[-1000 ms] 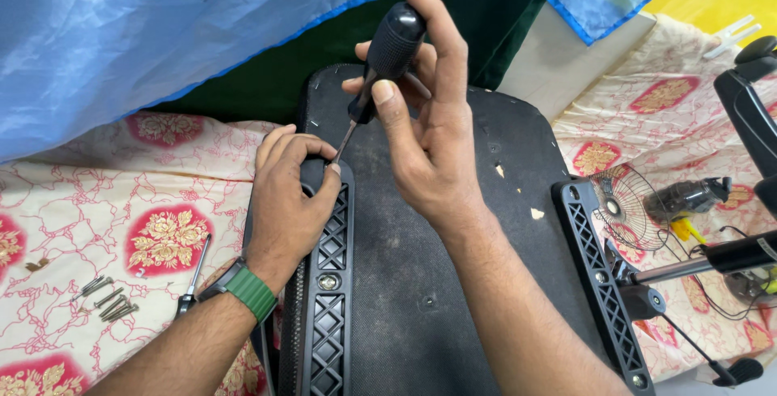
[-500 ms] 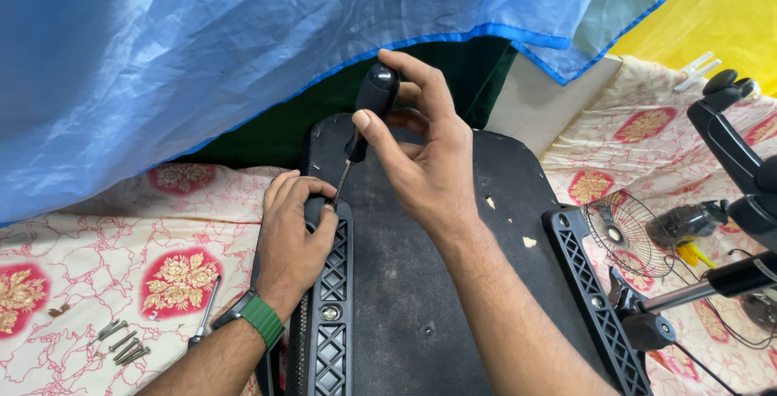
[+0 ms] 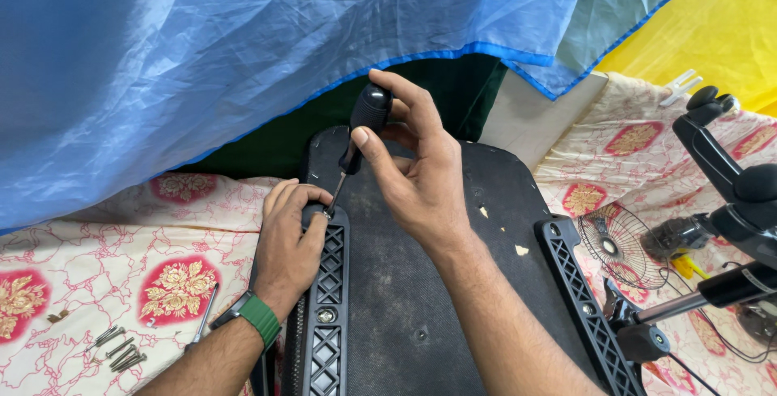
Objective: The person uses a screwdriver to remove screws from the underside of an overturned office chair. They detach the central gas-lift column and then remove additional screws from the side rails of the chair base.
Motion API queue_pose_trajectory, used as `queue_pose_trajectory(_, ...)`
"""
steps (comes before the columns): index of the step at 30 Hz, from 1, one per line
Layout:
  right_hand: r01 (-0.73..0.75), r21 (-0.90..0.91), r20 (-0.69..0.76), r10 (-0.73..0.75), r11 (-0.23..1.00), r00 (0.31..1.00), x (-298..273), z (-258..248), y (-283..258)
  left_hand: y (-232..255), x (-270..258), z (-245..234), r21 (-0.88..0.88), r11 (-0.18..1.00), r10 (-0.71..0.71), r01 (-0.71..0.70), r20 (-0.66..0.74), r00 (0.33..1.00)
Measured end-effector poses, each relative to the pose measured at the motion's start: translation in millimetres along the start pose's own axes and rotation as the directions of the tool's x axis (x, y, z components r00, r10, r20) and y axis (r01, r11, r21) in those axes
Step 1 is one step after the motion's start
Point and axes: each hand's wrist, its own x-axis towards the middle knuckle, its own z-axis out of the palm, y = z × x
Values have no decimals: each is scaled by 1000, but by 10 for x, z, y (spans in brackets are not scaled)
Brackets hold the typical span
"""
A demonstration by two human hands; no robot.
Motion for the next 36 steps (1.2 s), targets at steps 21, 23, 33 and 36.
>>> queue_pose_trajectory(21,-19,-28,-3,19,999,1000,-63,21,-3,15,-3,-8,40,999,4,-3,-16,1000)
queue_pose_trajectory(23,-21,-29,-24,20,999,1000,-68,21,-4,43,-16,-13,50,998,31,-29,-31,999)
queue_pose_trajectory(33,-38,-18,-32,37,999,999,-77,36,-9,263,-84,-136,189,980,75,-54,-105,992)
queue_pose_trajectory(36,-23,-51,-30,21,998,999,-79,52,-23,382,-87,-240,245,969,42,-30,-41,998)
